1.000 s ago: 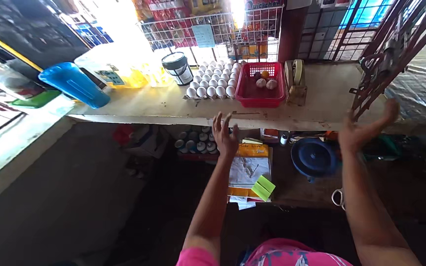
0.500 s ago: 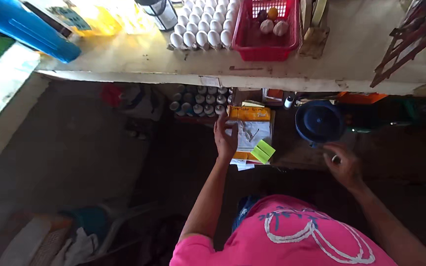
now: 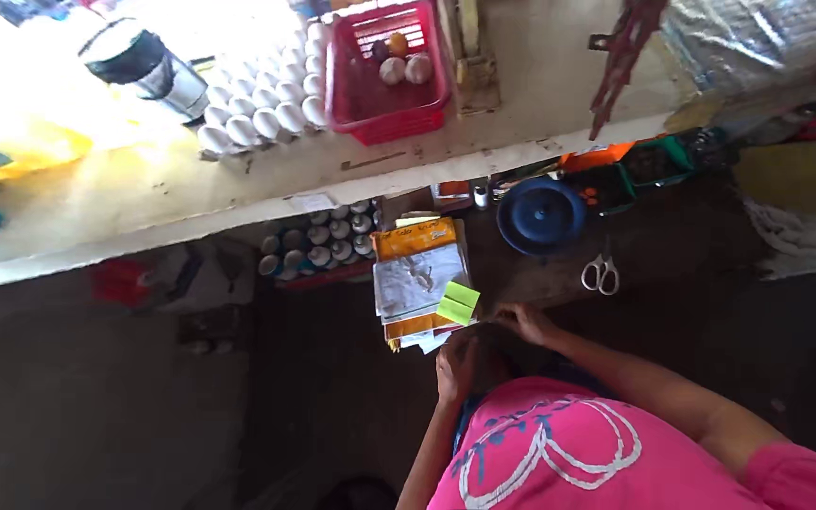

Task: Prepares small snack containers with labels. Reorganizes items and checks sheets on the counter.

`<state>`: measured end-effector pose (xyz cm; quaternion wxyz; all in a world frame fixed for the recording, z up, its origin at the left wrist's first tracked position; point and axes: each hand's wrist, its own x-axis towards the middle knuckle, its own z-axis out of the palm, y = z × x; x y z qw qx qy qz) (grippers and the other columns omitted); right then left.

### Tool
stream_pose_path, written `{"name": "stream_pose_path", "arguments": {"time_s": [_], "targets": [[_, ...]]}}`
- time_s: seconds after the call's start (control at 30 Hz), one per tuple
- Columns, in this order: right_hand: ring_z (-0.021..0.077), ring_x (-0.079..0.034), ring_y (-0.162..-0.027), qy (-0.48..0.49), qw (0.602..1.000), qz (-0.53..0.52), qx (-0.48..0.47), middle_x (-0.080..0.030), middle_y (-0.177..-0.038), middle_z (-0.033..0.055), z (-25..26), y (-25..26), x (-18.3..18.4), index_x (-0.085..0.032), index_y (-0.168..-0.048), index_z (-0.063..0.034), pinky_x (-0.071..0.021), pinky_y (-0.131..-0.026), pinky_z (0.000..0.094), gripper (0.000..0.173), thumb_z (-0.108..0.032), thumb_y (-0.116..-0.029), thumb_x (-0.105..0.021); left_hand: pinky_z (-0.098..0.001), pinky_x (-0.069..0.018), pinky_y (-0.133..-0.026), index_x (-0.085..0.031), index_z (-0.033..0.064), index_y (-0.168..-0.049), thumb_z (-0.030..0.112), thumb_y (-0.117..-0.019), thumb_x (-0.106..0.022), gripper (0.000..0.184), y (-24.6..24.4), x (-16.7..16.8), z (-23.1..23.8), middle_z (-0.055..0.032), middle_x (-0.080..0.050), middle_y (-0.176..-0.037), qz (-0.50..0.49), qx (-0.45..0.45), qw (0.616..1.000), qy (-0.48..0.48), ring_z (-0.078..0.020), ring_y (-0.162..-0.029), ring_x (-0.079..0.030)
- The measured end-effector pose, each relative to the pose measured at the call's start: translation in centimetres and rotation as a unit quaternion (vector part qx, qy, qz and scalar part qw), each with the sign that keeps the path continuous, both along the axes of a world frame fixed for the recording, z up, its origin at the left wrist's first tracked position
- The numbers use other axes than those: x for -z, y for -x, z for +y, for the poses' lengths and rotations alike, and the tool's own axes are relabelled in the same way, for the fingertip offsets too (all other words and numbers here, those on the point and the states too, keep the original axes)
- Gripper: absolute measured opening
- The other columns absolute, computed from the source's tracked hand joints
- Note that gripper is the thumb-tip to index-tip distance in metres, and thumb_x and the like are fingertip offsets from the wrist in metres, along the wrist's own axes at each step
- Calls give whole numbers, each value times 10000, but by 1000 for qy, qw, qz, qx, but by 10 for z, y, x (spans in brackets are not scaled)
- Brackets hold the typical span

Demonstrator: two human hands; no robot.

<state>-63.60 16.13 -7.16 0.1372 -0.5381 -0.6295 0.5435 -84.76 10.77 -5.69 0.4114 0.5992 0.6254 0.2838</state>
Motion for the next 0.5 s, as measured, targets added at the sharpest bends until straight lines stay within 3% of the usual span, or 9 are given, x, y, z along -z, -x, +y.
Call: {"name": "stream_pose_path", "arguments": {"time_s": [0.03, 0.07, 0.17, 0.23, 0.33, 0.4, 0.5], "targets": [[358, -678, -1090, -17, 999, -21, 20, -701, -1143, 248, -7, -10, -1, -668, -1225, 51, -492, -1016, 514, 347, -226, -1051, -552, -426, -527, -986, -716, -93, -956, 117, -948, -634, 226, -5, 3, 3, -223, -708, -1159, -12, 19, 1000, -19, -272, -1098, -687], [367, -682, -1071, -39, 997, -38, 57, -705, -1114, 252, -14, -21, 0, -685, -1165, 68, -498, -998, 521, 357, -246, -1041, -571, -419, -526, -990, -718, -87, -951, 116, -946, -632, 220, -11, 4, 6, -226, -703, -1174, -14, 35, 999, -28, -275, -1110, -683], [366, -705, -1030, -97, 978, -81, 168, -719, -1073, 253, -35, -59, 6, -710, -1091, 86, -533, -971, 513, 336, -229, -1011, -627, -499, -505, -1035, -710, -63, -1158, 77, -948, -652, 259, -28, -1, 19, -242, -686, -1224, 59, 52, 995, -57, -358, -1169, -660], [373, -692, -1074, -73, 970, -96, 212, -712, -1114, 264, -38, -76, -4, -699, -1134, 92, -513, -1006, 514, 316, -192, -1022, -617, -533, -483, -1047, -708, -58, -1162, 74, -920, -674, 278, -31, 3, 28, -271, -650, -1281, 95, 12, 991, -98, -417, -1221, -619], [338, -666, -1144, -27, 978, -45, 200, -689, -1198, 263, -17, -60, -13, -663, -1218, 93, -488, -1050, 451, 311, -146, -1037, -581, -400, -560, -873, -676, -84, -1177, 39, -948, -614, 267, -29, 8, 31, -280, -645, -1218, 44, -111, 990, -71, -313, -1040, -674], [318, -646, -1190, 30, 987, 14, 155, -651, -1288, 257, 10, -28, -12, -604, -1320, 77, -488, -1063, 424, 380, -186, -1049, -573, -358, -567, -833, -656, -96, -1201, 25, -959, -592, 278, -29, 8, 28, -279, -635, -1191, -2, -166, 985, -53, -265, -965, -677], [302, -673, -1077, 154, 978, 54, 133, -631, -1283, 263, 43, 24, 3, -516, -1405, 68, -537, -967, 423, 528, -297, -1037, -616, -360, -561, -852, -642, -101, -1213, 34, -950, -592, 300, -29, 6, 9, -270, -642, -1183, -18, -165, 985, -58, -253, -976, -673]]}}
